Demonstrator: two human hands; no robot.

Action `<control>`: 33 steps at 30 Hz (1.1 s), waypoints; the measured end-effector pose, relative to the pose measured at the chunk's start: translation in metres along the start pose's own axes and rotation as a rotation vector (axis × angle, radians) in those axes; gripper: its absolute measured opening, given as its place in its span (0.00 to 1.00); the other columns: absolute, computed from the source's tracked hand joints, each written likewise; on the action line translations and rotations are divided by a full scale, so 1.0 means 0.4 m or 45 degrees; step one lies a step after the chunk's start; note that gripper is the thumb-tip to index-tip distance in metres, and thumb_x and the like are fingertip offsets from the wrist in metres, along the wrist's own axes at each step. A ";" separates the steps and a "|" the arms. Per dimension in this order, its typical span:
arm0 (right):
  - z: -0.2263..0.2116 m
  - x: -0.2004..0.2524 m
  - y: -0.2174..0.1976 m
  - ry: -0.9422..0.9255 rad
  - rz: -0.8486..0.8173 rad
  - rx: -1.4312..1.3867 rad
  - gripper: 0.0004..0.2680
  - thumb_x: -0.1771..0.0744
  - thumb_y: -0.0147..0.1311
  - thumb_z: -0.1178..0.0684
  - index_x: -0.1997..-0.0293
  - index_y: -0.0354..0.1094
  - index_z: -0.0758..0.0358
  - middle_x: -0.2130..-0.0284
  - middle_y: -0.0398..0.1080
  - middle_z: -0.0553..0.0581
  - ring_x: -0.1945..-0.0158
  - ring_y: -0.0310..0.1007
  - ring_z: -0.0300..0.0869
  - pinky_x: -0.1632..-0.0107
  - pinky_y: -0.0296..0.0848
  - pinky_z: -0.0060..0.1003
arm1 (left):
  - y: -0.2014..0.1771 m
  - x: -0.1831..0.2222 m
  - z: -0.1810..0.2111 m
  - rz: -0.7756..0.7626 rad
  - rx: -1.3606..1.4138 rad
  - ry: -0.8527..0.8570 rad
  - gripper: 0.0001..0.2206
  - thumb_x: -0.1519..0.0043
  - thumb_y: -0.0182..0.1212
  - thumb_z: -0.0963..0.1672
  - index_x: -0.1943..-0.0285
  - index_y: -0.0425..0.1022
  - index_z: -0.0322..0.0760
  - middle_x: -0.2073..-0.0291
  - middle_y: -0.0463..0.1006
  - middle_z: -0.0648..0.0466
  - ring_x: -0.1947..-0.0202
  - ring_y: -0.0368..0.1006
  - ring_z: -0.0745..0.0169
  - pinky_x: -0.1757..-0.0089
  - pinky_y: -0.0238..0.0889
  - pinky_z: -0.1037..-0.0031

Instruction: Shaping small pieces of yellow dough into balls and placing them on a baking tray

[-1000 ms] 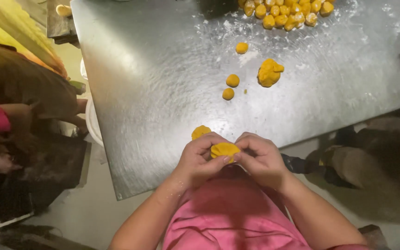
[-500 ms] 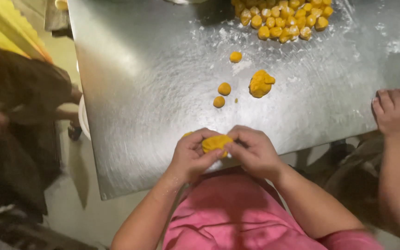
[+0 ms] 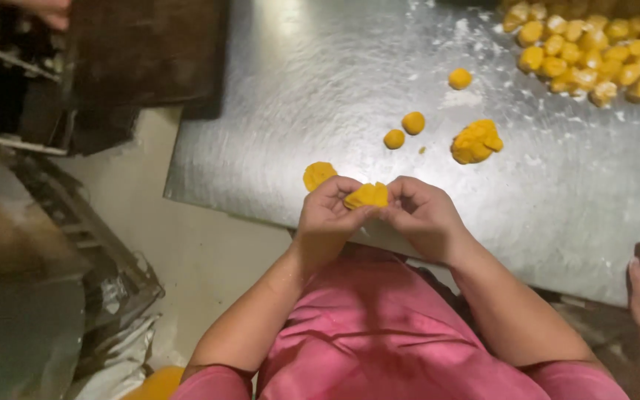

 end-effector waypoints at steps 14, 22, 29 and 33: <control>-0.027 -0.107 0.113 0.079 0.054 1.084 0.16 0.29 0.50 0.49 0.35 0.67 0.66 0.48 0.74 0.67 0.44 0.74 0.62 0.42 0.70 0.56 | -0.420 -0.087 0.238 0.190 -0.768 0.365 0.14 0.44 0.74 0.38 0.51 0.78 0.34 0.65 0.82 0.48 0.61 0.75 0.64 0.55 0.70 0.69; 0.014 -0.203 0.298 0.185 0.131 1.641 0.19 0.30 0.49 0.41 0.36 0.68 0.59 0.41 0.63 0.63 0.35 0.58 0.59 0.38 0.56 0.59 | -0.589 -0.208 0.313 0.136 -0.802 0.270 0.14 0.44 0.74 0.38 0.51 0.78 0.34 0.65 0.81 0.47 0.63 0.75 0.64 0.57 0.72 0.70; -0.029 -0.229 0.343 0.388 0.169 1.382 0.11 0.36 0.63 0.43 0.57 0.73 0.55 0.58 0.74 0.60 0.46 0.71 0.61 0.44 0.66 0.57 | -0.605 -0.274 0.346 0.053 -0.987 -0.039 0.13 0.44 0.74 0.45 0.52 0.80 0.46 0.63 0.84 0.55 0.62 0.79 0.63 0.56 0.72 0.69; 0.031 -0.253 0.264 0.471 0.232 1.027 0.13 0.37 0.63 0.51 0.49 0.73 0.59 0.54 0.78 0.68 0.47 0.75 0.68 0.46 0.71 0.59 | -0.592 -0.375 0.296 -0.086 -0.980 -0.002 0.16 0.45 0.73 0.42 0.47 0.79 0.43 0.62 0.84 0.48 0.59 0.81 0.54 0.57 0.73 0.67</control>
Point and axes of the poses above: each hand's wrist, its own x-axis away from the middle knuckle, its own y-axis out of the palm, z = x × y, the point moved 9 cm from there along -x, towards the middle knuckle
